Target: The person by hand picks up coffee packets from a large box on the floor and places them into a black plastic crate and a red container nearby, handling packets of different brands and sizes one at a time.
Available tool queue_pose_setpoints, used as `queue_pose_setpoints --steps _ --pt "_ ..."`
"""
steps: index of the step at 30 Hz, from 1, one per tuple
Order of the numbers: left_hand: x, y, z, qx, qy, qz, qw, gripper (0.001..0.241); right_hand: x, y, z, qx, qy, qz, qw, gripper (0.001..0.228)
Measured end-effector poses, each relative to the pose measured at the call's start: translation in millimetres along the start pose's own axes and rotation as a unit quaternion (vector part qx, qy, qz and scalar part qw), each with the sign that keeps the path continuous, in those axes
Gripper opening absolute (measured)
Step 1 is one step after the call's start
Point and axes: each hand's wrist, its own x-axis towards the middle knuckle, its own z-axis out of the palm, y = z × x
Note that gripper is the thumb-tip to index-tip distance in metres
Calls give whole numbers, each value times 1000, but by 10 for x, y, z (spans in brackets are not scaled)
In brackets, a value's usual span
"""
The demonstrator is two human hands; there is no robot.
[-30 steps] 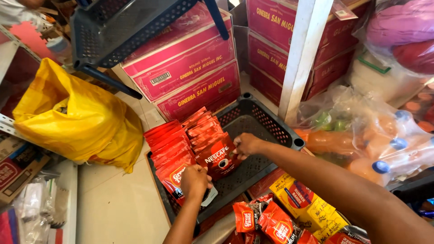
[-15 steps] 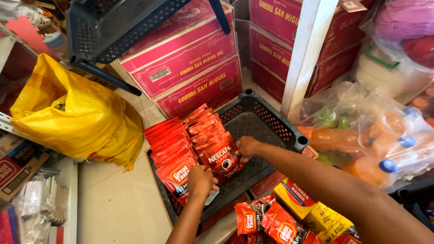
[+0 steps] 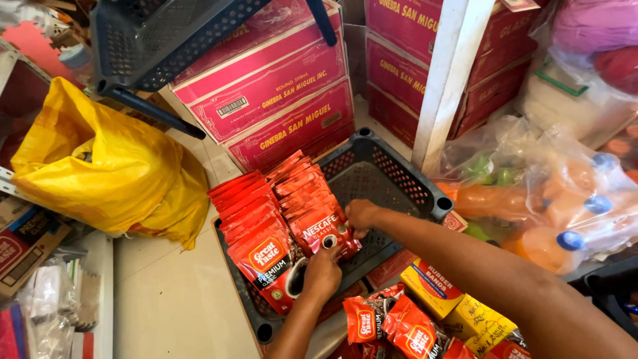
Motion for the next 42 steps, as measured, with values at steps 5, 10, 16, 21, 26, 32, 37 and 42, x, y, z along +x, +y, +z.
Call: queue_pose_setpoints --steps 5,10,16,21,26,32,37,42 --pt "-26 153 -84 21 -27 -28 999 53 -179 -104 -184 -34 18 -11 999 26" --pt "36 -102 84 5 -5 20 1000 55 -659 -327 -392 -123 37 -64 990 35" --pt "-223 24 -206 -14 26 22 999 37 -1528 -632 -325 -7 25 -131 991 31" --pt "-946 392 -705 -95 44 2 995 32 -2310 -959 -131 -98 102 -222 965 28" --pt "-1699 779 -1022 -95 34 -24 995 26 -3320 -1321 -37 -171 161 -367 900 28" --pt "-2378 980 -945 -54 -83 -210 973 31 -4398 -1509 -115 -66 185 -406 892 27" --pt "-2723 1386 -1010 48 -97 -55 993 56 -4886 -1340 -148 5 219 -393 893 25" --pt "-2796 1500 -888 142 -137 -9 980 73 -4888 -1044 -141 42 242 -383 891 21"
